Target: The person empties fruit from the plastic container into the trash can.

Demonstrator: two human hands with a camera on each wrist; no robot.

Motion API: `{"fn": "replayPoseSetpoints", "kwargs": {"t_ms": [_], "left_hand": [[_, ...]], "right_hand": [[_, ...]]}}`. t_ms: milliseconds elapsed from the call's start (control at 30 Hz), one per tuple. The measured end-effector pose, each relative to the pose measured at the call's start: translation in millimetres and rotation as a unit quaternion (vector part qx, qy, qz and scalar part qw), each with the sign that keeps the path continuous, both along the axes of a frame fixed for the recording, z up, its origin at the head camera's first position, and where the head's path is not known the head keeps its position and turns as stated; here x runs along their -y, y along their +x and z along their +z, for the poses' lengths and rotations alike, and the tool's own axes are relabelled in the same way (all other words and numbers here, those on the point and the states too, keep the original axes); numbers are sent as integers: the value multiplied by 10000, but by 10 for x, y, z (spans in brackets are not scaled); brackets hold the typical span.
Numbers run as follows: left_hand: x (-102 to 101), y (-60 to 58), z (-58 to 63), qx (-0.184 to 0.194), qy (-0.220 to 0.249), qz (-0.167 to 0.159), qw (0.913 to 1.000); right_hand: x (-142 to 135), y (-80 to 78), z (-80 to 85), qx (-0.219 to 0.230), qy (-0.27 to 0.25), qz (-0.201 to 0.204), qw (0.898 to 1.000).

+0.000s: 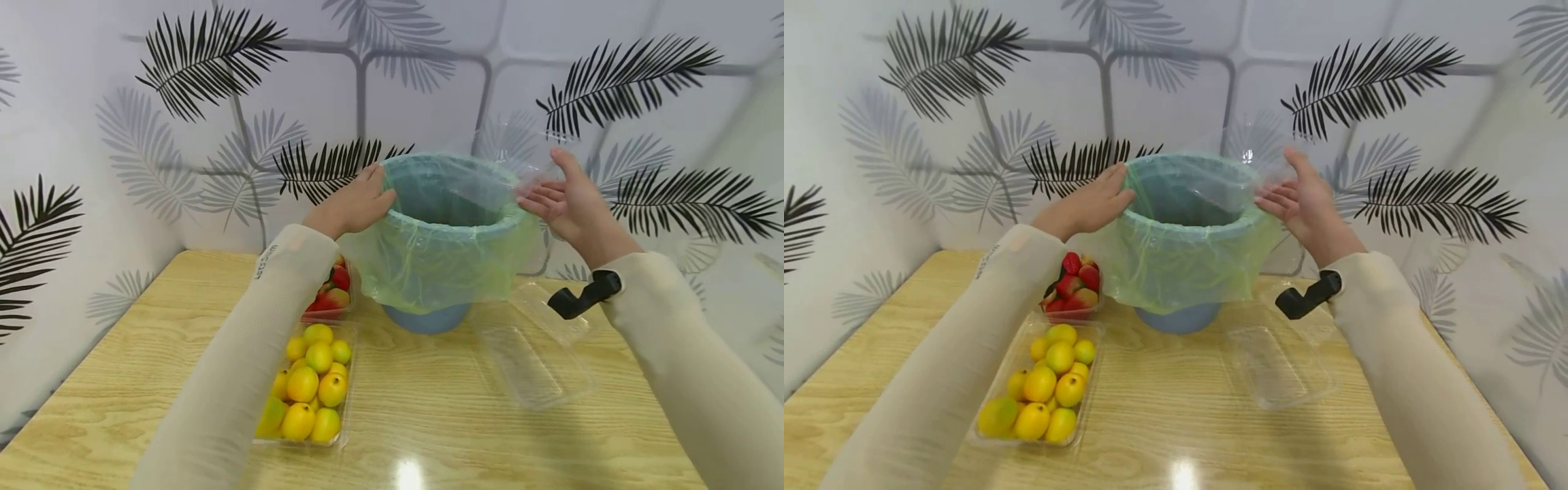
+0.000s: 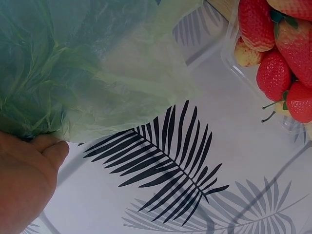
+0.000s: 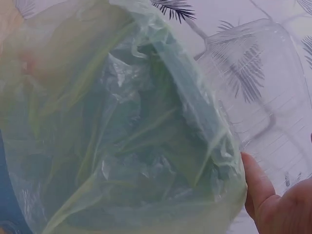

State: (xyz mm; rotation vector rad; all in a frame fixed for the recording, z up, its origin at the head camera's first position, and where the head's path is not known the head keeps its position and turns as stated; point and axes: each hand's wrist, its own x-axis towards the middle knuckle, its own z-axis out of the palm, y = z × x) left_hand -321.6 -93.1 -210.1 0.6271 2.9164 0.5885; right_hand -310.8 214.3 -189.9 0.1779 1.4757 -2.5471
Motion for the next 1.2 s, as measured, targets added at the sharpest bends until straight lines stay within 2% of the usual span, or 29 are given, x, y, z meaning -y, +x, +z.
{"fn": "replayPoseSetpoints", "kwargs": {"t_ms": [333, 567, 667, 767, 967, 1200], "left_hand": [[-13, -9, -26, 5, -3, -8, 10000], [-22, -14, -19, -42, -12, -27, 10000], [-16, -4, -19, -5, -26, 12, 10000], [-10, 4, -18, 7, -42, 42, 10000], [-4, 2, -12, 15, -54, 28, 10000], [-1, -9, -4, -36, -65, -3, 10000]], "right_hand": [[-290, 68, -133, 84, -145, 268, 9995], [-455, 191, -203, -35, 239, 455, 9987], [-505, 261, -237, -61, 307, 517, 9982], [-554, 334, -284, -155, 69, 582, 9982], [-644, 502, -378, -512, 5, 702, 9962], [-737, 727, -462, -816, -140, 1168, 9897]]}}
